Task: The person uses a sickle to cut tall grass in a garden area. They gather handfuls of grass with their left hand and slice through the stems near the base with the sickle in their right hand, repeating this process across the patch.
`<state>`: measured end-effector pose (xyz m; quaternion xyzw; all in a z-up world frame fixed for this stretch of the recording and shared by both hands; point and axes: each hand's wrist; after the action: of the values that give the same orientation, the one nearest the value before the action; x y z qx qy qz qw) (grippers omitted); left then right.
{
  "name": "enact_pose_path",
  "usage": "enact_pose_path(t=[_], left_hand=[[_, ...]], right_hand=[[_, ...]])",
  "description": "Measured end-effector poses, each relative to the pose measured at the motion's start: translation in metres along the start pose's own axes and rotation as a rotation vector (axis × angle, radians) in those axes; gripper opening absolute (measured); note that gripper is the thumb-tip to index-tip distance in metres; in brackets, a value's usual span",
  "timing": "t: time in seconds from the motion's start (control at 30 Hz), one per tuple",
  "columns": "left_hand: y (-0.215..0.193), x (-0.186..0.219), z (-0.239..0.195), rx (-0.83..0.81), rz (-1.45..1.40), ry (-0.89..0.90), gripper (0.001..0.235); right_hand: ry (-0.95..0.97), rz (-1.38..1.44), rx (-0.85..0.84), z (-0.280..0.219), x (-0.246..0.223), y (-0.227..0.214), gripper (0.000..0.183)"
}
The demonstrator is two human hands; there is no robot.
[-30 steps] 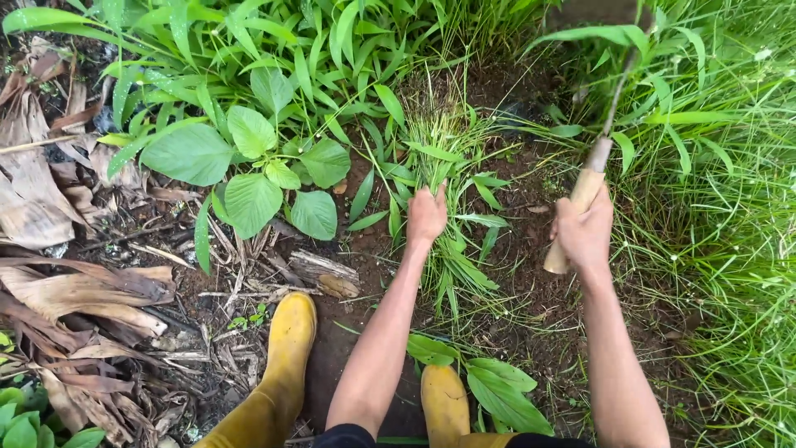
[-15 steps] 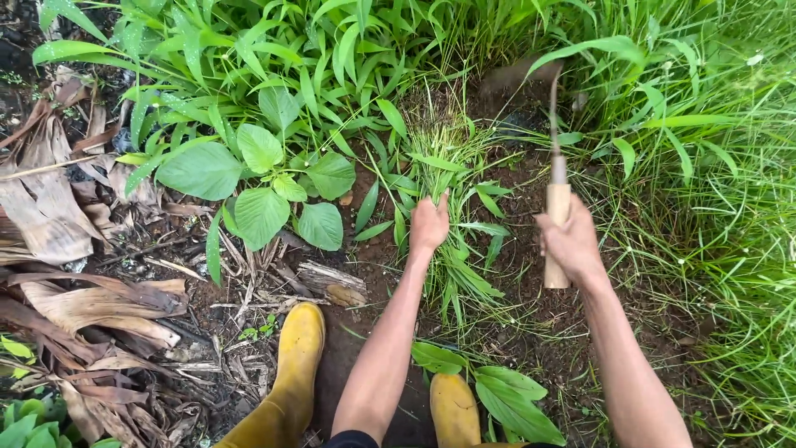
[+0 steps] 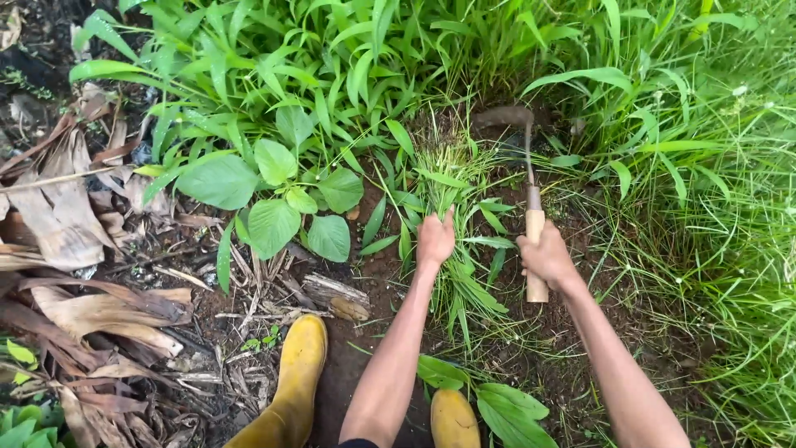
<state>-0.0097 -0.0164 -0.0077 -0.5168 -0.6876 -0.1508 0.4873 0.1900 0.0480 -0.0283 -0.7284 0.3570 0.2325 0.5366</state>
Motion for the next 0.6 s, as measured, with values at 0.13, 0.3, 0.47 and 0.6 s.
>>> enact_pose_path(t=[0.13,0.3,0.47,0.6], left_hand=[[0.005,-0.009,0.013,-0.016,-0.025,0.017,0.060],[0.033,-0.064,0.065,-0.039,-0.118,0.012,0.068],[0.026,-0.051,0.048,-0.033,-0.158,-0.048,0.070],[0.030,-0.048,0.047,0.000,-0.125,-0.004,0.067]], right_hand=[[0.155,0.389,-0.129,-0.001,-0.005,-0.023,0.036],[-0.046,0.294,0.079,-0.020,-0.030,-0.051,0.030],[-0.194,0.033,0.343,-0.039,-0.054,-0.034,0.035],[-0.251,-0.471,0.187,-0.013,-0.015,-0.009,0.045]])
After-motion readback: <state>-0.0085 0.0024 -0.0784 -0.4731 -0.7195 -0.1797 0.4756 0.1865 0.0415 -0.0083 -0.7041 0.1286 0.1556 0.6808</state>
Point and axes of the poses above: each hand's wrist, its own z-axis towards the middle knuckle, its own y-axis out of the palm, x = y × z, and after that the axes turned 13 degrees about x, right-handed
